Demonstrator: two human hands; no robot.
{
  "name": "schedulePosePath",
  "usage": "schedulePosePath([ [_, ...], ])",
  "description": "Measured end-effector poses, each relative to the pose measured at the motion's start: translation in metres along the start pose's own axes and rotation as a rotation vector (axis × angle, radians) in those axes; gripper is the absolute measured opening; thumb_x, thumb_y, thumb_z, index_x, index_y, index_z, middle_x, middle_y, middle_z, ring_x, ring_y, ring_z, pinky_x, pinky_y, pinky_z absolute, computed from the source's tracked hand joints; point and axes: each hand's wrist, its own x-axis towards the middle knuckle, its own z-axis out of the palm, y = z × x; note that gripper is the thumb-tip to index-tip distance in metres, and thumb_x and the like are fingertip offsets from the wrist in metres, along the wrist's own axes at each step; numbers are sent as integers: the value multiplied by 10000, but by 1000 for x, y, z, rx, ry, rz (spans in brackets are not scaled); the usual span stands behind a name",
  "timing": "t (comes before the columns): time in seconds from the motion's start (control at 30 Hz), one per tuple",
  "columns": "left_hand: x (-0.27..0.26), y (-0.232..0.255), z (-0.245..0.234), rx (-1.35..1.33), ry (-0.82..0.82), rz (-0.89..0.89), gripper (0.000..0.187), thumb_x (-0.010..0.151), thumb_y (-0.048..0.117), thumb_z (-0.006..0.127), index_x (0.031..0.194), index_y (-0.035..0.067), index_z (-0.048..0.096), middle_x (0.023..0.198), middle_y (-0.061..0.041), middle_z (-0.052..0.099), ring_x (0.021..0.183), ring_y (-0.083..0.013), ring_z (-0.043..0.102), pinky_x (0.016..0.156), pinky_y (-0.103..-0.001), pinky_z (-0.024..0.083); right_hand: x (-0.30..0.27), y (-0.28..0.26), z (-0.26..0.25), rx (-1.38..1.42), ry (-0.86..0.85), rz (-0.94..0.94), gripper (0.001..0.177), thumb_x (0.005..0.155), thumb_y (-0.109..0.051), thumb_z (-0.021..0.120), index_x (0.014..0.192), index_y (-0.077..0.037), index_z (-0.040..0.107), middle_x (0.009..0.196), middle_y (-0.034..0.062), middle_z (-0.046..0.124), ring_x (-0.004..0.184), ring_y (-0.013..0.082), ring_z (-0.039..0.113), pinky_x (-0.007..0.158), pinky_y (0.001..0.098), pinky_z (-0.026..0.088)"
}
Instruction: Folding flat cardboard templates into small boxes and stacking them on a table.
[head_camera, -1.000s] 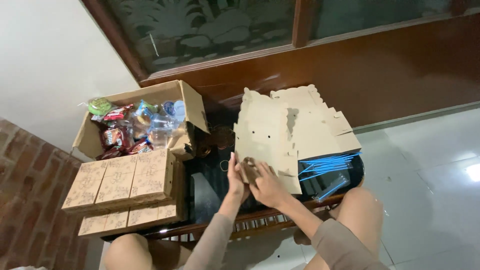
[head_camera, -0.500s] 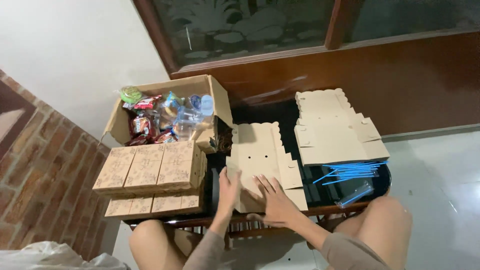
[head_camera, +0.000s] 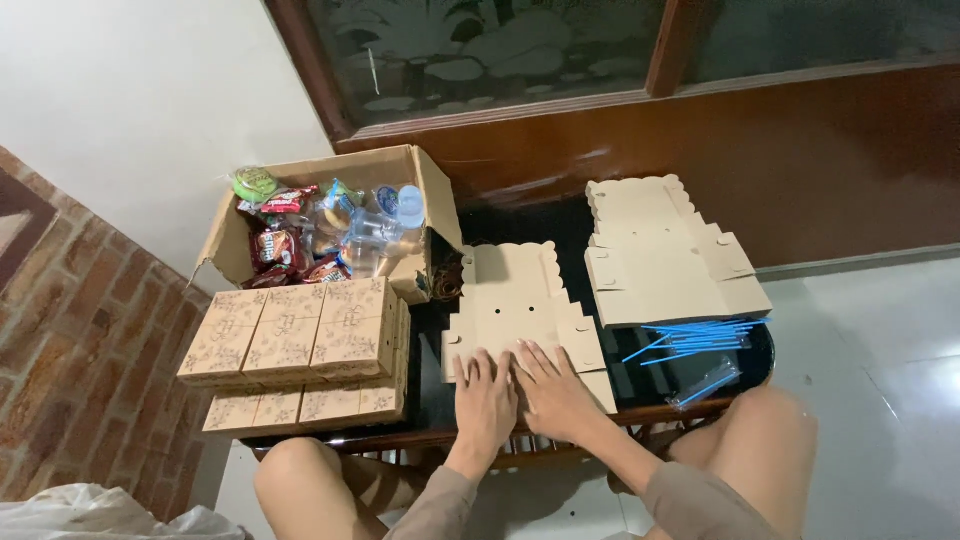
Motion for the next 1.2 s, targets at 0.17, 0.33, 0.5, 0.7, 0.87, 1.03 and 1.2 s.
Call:
schedulePosePath([
  [0.17,4,-7,-10,98,-121,-47,615,951,508,518,1312,11,509,1314,-317,562,1172,-439,558,1231,-645,136,-8,-4,-39,-44,-166,233,988,955,-736,400,1647,-173,-25,1710,168,-105,1577,328,-103,1222,645,-53],
  [0.33,11,-11,-5,139,-128,-24,769,941,600,455,1424,4,508,1522,-243,459,1419,-386,405,1204,-638,176,-3,24,-14,-69,20,346,1305,752,-983,520,1636,-192,-25,1695,218,-135,1564,376,-153,1194,653,-114],
  [0.5,6,-22,37,-399,-219,-143,912,978,562,438,1588,-45,138,1661,-292,110,1546,-432,72,1215,-586,109,-6,20,-22,22,-158,415,1280,798,-986,293,1634,-104,-108,1702,210,-188,1578,326,-174,1249,494,-76],
  [0.7,3,-21,47,-313,-117,-66,862,1023,557,405,1569,-78,202,1638,-325,149,1522,-472,127,1213,-586,113,16,38,44,69,114,372,1045,964,-818,258,1620,-45,5,1668,306,-63,1558,430,-66,1240,534,-13],
  [0.87,5,-17,3,-450,-310,54,904,1020,612,266,1584,-73,95,1667,-287,30,1552,-414,-7,1227,-559,4,15,39,30,171,57,317,1017,1000,-740,276,1603,11,-50,1680,266,-96,1569,378,-92,1260,491,-15],
  [1.03,2,-11,7,-460,-276,173,1016,983,743,260,1595,-50,95,1685,-227,61,1562,-358,22,1238,-521,2,14,41,17,232,49,127,815,1079,-531,284,1604,14,-21,1705,191,-63,1583,301,-49,1270,432,8],
  [1.2,8,-10,-8,-386,-409,180,1133,936,802,375,1591,-71,70,1676,-257,71,1552,-398,56,1223,-555,74,-1,42,-17,258,-116,58,865,1028,-514,481,1630,-108,12,1720,116,-118,1589,277,-122,1275,445,-26],
])
